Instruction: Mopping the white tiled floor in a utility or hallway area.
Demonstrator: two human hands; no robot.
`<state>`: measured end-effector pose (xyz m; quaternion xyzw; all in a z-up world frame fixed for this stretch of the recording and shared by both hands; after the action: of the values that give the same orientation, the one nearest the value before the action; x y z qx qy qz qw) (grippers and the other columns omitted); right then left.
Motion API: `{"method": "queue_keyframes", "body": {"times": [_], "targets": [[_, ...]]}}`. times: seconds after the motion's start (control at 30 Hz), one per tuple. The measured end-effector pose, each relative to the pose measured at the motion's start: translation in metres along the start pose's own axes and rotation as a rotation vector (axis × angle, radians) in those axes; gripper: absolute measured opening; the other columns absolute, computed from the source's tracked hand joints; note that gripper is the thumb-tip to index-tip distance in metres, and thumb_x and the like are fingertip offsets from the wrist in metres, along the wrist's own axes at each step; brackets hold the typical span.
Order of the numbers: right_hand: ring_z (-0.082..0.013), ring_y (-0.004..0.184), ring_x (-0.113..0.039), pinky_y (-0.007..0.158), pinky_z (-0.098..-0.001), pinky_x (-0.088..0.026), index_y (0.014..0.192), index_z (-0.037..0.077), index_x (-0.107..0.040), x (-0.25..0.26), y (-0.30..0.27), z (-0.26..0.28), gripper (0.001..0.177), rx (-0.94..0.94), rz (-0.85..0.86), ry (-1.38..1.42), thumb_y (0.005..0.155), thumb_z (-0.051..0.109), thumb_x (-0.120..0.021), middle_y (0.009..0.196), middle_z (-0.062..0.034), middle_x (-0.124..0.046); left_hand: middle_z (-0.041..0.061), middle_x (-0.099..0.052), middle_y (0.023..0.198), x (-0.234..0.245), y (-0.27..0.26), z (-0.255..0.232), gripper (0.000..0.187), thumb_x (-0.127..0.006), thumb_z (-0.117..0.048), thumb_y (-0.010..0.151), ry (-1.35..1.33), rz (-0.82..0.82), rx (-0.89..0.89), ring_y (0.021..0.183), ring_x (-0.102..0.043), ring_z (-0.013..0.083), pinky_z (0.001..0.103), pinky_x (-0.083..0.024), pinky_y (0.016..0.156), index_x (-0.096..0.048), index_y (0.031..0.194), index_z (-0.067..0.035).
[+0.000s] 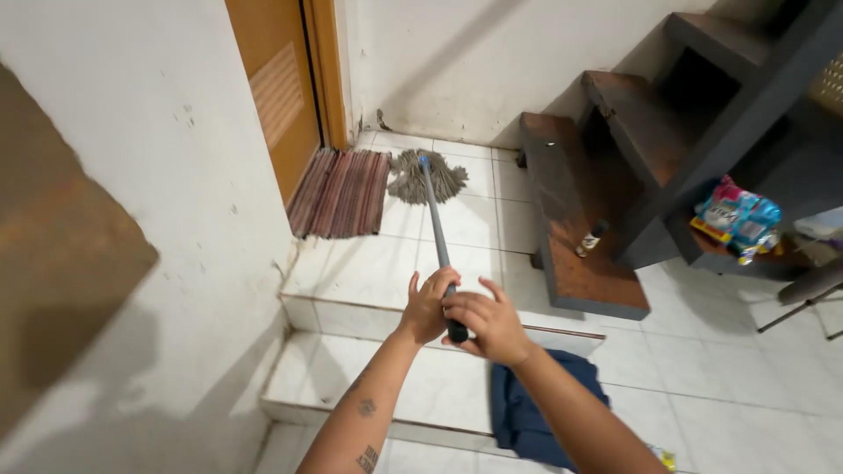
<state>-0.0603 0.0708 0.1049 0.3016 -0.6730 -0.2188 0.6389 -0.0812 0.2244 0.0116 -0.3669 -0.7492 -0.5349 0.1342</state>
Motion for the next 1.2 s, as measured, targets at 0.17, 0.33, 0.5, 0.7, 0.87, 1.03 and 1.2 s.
{"method": "queue_keyframes", "body": {"times": [0.17, 0.33, 0.5, 0.7, 0.87, 1.03, 1.2], "targets": [[-0.0222, 0.113, -0.070, 0.113, -0.0524, -0.036, 0.110, 0.017, -0.066, 0.063, -0.074, -0.016, 0.044, -0.061, -0.161, 0.071, 0.085, 0.052, -0.075, 0.115, -0.0043, -0.074, 0.004, -0.060, 0.132, -0.035, 0.007, -0.083, 0.045, -0.076, -0.022, 0.081, -0.033, 0.005, 0.014, 0.136, -0.052, 0.0259, 0.073, -0.015, 0.114, -0.053, 0.119, -0.014], [-0.0258, 0.095, -0.072, 0.112, -0.0552, -0.041, 0.102, 0.015, -0.056, 0.182, -0.103, -0.002, 0.033, 0.093, -0.501, 0.215, 0.098, 0.046, -0.066, 0.099, -0.0062, -0.073, 0.000, -0.066, 0.118, 0.012, 0.039, -0.233, 0.048, -0.080, -0.025, 0.078, -0.087, -0.048, -0.184, 0.123, -0.058, 0.0228, 0.068, -0.020, 0.119, -0.058, 0.119, -0.014], [-0.0235, 0.075, -0.071, 0.099, -0.0512, -0.043, 0.085, 0.017, -0.052, 0.231, -0.086, 0.005, 0.052, 0.256, -0.495, 0.301, 0.100, 0.067, -0.045, 0.084, -0.0032, -0.073, -0.002, -0.066, 0.113, 0.001, 0.044, -0.260, 0.032, -0.077, -0.027, 0.095, -0.039, -0.128, -0.505, 0.116, -0.058, 0.0191, 0.057, -0.032, 0.125, -0.059, 0.119, -0.017], [-0.0312, 0.115, -0.066, 0.100, -0.0475, -0.048, 0.109, 0.009, -0.064, 0.111, -0.109, -0.041, 0.047, 0.081, -0.320, 0.307, 0.095, 0.054, -0.069, 0.122, -0.0084, -0.070, -0.004, -0.062, 0.128, -0.053, 0.016, -0.161, 0.032, -0.072, -0.020, 0.093, 0.154, -0.115, -0.241, 0.132, -0.061, 0.0170, 0.054, -0.036, 0.125, -0.059, 0.122, -0.023], [-0.0253, 0.115, -0.068, 0.105, -0.0509, -0.043, 0.118, 0.015, -0.071, 0.058, -0.137, -0.069, 0.045, -0.294, -0.062, 0.131, 0.077, 0.027, -0.083, 0.133, -0.0025, -0.071, 0.017, -0.021, 0.162, -0.048, -0.001, -0.149, 0.097, -0.079, -0.026, 0.073, 0.116, 0.149, 0.378, 0.142, -0.038, 0.0306, 0.066, -0.022, 0.115, -0.027, 0.154, -0.015], [-0.0211, 0.093, -0.064, 0.105, -0.0472, -0.041, 0.116, 0.013, -0.073, 0.144, -0.079, -0.051, 0.049, -0.258, -0.272, 0.061, 0.076, 0.040, -0.084, 0.118, -0.0005, -0.075, 0.014, -0.034, 0.161, -0.007, 0.032, -0.192, 0.089, -0.076, -0.026, 0.080, 0.080, 0.079, 0.164, 0.146, -0.041, 0.0315, 0.067, -0.021, 0.115, -0.030, 0.155, -0.012], [-0.0212, 0.095, -0.062, 0.112, -0.0510, -0.038, 0.107, 0.015, -0.069, 0.198, -0.035, 0.002, 0.048, -0.061, -0.456, 0.012, 0.083, 0.056, -0.074, 0.107, 0.0018, -0.073, 0.011, -0.052, 0.150, 0.049, 0.054, -0.219, 0.074, -0.069, -0.036, 0.092, -0.120, -0.114, -0.159, 0.146, -0.048, 0.0293, 0.062, -0.018, 0.125, -0.036, 0.153, -0.010]]}}
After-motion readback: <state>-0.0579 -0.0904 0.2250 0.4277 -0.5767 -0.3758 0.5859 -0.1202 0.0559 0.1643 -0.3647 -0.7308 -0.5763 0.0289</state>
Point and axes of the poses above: each hand's wrist, its own y-axis towards the middle knuckle, its own x-axis out of the back of the hand, z = x × y, the point moved 3 cm from there along y, towards the middle knuckle
